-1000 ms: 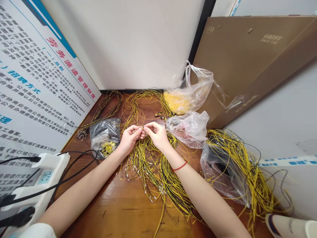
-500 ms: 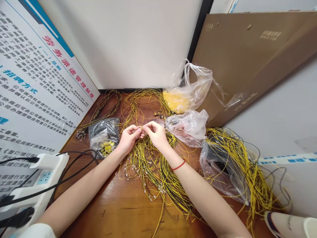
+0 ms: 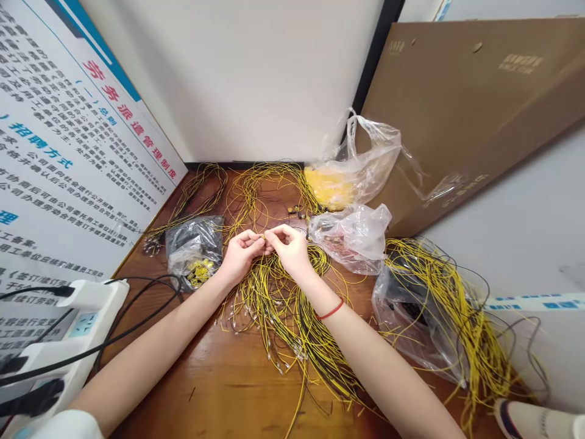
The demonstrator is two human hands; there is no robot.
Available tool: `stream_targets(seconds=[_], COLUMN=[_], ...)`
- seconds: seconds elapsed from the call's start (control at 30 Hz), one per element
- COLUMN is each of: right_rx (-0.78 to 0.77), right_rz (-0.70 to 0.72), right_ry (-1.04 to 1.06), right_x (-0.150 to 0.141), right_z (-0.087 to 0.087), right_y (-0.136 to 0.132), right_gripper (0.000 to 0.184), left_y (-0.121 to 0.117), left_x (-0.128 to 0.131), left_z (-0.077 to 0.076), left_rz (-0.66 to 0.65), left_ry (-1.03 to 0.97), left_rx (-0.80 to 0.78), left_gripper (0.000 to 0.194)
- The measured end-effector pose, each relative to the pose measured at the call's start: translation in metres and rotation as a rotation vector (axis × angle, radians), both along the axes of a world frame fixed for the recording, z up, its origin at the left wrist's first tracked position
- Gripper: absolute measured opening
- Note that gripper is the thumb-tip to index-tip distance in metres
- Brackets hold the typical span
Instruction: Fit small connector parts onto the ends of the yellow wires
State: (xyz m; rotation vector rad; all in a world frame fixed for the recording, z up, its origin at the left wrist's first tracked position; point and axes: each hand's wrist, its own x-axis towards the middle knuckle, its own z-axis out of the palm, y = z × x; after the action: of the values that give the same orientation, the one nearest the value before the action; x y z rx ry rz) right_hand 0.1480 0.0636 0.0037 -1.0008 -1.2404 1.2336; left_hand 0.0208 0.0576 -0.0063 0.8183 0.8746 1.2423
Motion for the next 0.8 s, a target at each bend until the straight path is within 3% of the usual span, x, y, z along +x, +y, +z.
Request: stream_targets(seconds=[0.27,0.8], right_rx=[-0.019,0.062], right_rz=[0.038,-0.030], right_ry=[-0.012,-0.099], right_x=[0.0045,0.0073], right_z=[-0.0015,-0.0057], right_y=[0.0017,0.0040], right_gripper=[0.036,0.027], left_y=[-0.0001,-0.0008], left_x=[0.0001,-0.0005], left_z=[0.0019,0.0036], left_rz=[-0.008,0.002], left_ry=[0.003,-0.036], left_rx=[0.002,-0.024], left_gripper=[0.043,0.044])
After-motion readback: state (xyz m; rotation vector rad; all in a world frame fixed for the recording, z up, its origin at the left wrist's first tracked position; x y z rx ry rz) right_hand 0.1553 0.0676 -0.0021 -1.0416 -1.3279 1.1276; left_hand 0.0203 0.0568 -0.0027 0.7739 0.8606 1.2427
